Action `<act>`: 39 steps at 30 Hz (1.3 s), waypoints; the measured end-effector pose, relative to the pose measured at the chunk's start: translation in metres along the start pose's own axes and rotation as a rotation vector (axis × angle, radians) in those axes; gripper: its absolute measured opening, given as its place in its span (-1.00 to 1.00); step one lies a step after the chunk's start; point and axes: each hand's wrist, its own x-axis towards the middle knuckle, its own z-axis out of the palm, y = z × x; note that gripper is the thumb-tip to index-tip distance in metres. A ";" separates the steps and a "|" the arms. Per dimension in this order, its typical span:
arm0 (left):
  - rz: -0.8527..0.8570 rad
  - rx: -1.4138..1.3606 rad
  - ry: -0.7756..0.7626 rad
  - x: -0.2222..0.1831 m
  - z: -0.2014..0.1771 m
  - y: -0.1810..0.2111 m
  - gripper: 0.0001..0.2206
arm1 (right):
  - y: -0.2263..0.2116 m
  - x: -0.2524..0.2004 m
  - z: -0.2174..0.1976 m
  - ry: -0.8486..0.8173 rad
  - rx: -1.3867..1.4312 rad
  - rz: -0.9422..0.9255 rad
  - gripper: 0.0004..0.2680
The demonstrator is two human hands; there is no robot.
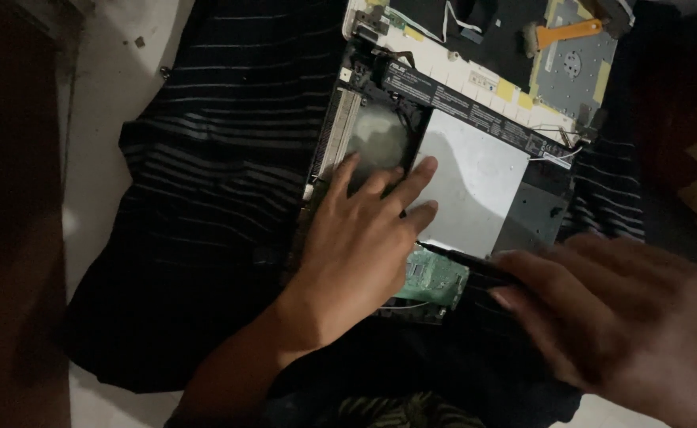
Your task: The person is unscrewing and removing a metal plate from the internal components of a laptop.
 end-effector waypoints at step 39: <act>0.015 -0.013 0.072 -0.002 0.000 0.000 -0.58 | 0.001 -0.004 0.012 0.068 0.019 -0.107 -0.63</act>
